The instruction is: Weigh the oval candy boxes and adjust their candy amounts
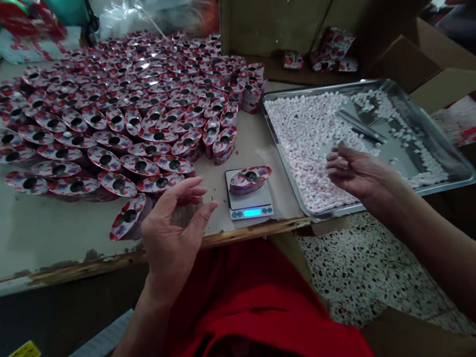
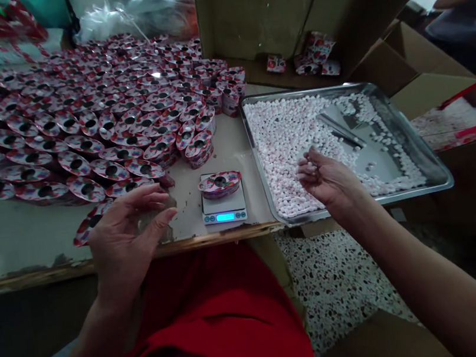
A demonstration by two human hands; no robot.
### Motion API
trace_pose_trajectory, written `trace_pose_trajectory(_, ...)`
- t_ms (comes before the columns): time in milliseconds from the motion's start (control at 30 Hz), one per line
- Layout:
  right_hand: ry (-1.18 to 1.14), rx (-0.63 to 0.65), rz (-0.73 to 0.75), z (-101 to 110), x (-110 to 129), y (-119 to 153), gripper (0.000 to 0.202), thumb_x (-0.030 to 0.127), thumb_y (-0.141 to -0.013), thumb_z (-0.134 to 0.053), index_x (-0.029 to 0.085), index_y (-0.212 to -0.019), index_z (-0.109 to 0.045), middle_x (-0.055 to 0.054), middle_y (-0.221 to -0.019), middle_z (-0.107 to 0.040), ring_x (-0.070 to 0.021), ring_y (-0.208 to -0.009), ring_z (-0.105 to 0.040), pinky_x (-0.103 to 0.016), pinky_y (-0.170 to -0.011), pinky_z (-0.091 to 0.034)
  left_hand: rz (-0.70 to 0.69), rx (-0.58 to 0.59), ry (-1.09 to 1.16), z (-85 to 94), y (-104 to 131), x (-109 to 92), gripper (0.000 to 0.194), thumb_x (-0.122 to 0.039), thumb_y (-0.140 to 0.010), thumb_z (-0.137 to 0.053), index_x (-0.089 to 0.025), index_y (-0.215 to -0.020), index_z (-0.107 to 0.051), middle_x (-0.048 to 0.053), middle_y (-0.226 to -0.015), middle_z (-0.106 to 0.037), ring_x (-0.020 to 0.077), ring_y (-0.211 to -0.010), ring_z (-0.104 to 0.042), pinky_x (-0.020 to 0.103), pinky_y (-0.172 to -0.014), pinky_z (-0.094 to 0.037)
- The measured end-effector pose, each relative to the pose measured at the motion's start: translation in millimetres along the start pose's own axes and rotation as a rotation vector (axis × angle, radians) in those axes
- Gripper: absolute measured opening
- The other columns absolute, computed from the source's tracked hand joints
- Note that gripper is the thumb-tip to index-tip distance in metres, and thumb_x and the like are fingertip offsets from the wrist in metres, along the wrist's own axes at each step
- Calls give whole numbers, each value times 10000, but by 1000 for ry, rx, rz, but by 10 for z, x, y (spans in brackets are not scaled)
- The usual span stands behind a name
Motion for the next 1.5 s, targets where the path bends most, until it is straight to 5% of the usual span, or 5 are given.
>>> trace_pose_trajectory(267, -97, -64, -208, -330, -36, 99, 352, -76, -771, -666, 175, -1011, -719, -118, -1042, -661, -136, -712, -614, -155, -567, -616, 83, -1, 71, 3, -8, 174, 407, -322, -872, -850, -278, -1258, -729, 51, -1195, -755, 216, -1069, -725, 420, -1039, -623)
trace_pose_trajectory(400, 60, 141, -92, -869, 162, 208, 65, 158, -915, -801, 157, -972, -770, -80, -863, -673, -82, -545, -444, -120, -399, -429, 143, 76, 103, -124, -56, 271, 494, -345, -851, -856, -250, -1311, -703, 66, -1189, -752, 208, -1047, -734, 387, -1010, -633)
trace_pose_trajectory(633, 536, 433, 277, -1669, 258, 295, 347, 518, -917, -850, 191, -839, -765, 1, -642, -589, -112, -544, -430, -226, -481, -287, 166, 163, 124, -269, -75, 400, 514, -370, -868, -837, -233, -1337, -678, 74, -1166, -740, 204, -1032, -733, 366, -979, -647)
trace_pose_trajectory(1067, 1106, 362, 462, -1909, 258, 163, 273, 221, -751, -1006, 194, -938, -809, 12, -700, -659, -183, -664, -586, -313, -622, -390, 233, 215, 85, -211, 4, 563, 563, -356, -869, -828, -250, -1394, -652, 74, -1227, -725, 222, -1066, -731, 425, -1033, -625)
trace_pose_trajectory(1500, -64, -256, -174, 255, 23, -49, 259, -49, -752, -646, 195, -839, -660, -19, -812, -566, -84, -584, -457, -117, -462, -426, 78, 274, -70, -147, -64, 210, 486, -364, -920, -795, -242, -1375, -675, 75, -1242, -746, 225, -1112, -723, 393, -1017, -616)
Point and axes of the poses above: each hand's wrist, its own y-axis away from the middle knuckle, its own z-axis out of the back of the hand, x = y × z, the point moved 7 cm from there along -y, towards the middle knuckle
